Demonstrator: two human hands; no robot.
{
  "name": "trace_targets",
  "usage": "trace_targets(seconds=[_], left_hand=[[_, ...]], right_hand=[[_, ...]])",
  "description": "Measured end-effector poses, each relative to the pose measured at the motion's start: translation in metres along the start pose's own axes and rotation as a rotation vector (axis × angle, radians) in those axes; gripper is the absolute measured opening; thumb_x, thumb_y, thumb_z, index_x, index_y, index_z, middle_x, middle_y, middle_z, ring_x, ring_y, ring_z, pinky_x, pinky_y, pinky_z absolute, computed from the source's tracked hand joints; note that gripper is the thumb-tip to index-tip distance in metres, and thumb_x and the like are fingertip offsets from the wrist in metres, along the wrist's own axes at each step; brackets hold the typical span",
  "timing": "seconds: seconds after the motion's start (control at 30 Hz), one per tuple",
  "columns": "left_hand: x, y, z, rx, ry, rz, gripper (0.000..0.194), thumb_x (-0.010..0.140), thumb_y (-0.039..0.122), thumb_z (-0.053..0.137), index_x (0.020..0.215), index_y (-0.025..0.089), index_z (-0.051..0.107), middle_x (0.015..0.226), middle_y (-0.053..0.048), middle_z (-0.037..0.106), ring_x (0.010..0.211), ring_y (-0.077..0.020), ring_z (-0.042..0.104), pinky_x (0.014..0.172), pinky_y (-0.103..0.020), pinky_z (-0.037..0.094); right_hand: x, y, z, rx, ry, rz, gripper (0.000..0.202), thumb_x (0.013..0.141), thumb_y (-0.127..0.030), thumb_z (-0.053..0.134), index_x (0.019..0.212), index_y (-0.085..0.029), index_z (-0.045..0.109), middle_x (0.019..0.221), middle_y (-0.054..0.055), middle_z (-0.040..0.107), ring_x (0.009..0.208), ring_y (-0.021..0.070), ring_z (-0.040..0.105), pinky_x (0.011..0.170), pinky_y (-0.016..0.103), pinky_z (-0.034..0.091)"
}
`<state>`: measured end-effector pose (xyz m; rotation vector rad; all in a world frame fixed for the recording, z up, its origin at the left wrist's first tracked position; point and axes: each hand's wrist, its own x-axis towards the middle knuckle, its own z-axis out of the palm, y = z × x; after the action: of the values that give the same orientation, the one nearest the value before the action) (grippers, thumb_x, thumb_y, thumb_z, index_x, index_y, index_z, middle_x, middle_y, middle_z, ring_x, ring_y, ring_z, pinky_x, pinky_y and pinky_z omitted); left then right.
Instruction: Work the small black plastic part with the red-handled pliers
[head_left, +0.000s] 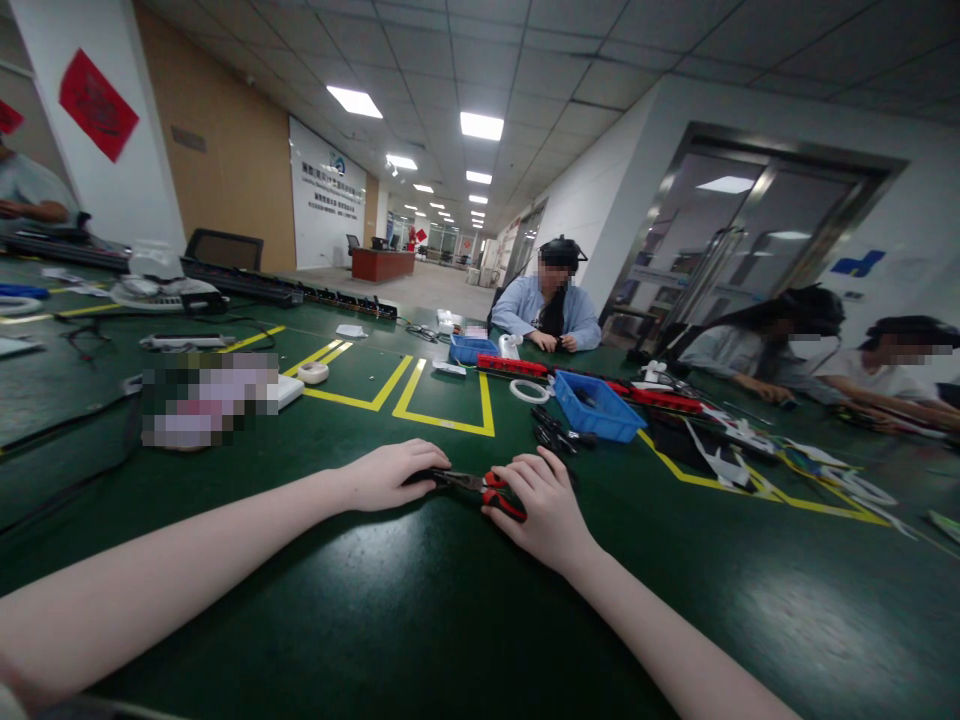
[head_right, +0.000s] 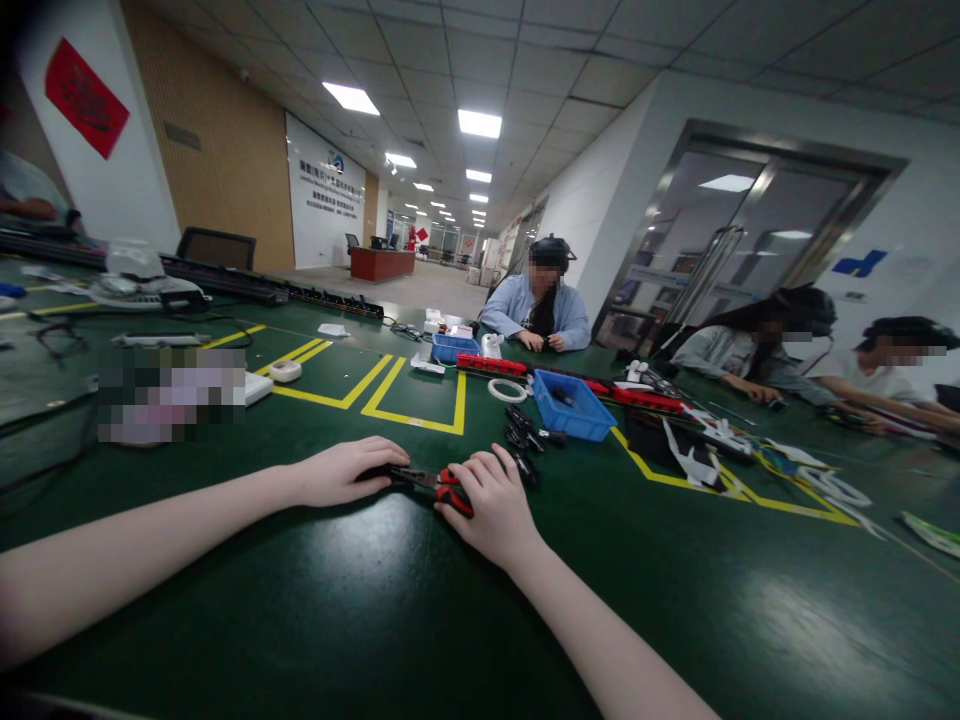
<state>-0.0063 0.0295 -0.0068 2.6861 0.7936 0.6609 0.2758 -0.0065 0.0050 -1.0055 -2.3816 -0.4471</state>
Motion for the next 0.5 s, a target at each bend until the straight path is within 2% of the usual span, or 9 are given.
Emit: trace_targets(seconds=[0.3, 0.5], left_hand=[[-0.0007, -0.0011, -0.0008, -0.016, -0.034, 0.039, 0.043, 0.089, 0.016, 0.055, 0.131, 0.023, 0.052, 0.132, -0.009, 0.057, 0.121, -0.0237, 0.056, 0.104, -0.038, 0.046], [-0.0011, -0.0008, 0.0002, -0.034, -0.035, 0.018, 0.044, 0.096, 0.020, 0.049, 0.140, 0.025, 0.045, 0.133, -0.009, 0.056, 0.121, -0.0238, 0.055, 0.103, -0.040, 0.046]], right_hand=[[0.0002, -0.0010, 0.0005, -0.010, 0.010, -0.014, 0.034, 0.080, -0.040, 0.069, 0.110, -0.024, 0.065, 0.099, 0.004, 0.072, 0.101, 0.0245, 0.062, 0.109, 0.050, 0.033], [0.0005, -0.0007, -0.0012, 0.050, -0.006, 0.017, 0.034, 0.084, -0.037, 0.066, 0.113, -0.022, 0.064, 0.103, 0.007, 0.072, 0.099, 0.0241, 0.065, 0.110, 0.052, 0.034]])
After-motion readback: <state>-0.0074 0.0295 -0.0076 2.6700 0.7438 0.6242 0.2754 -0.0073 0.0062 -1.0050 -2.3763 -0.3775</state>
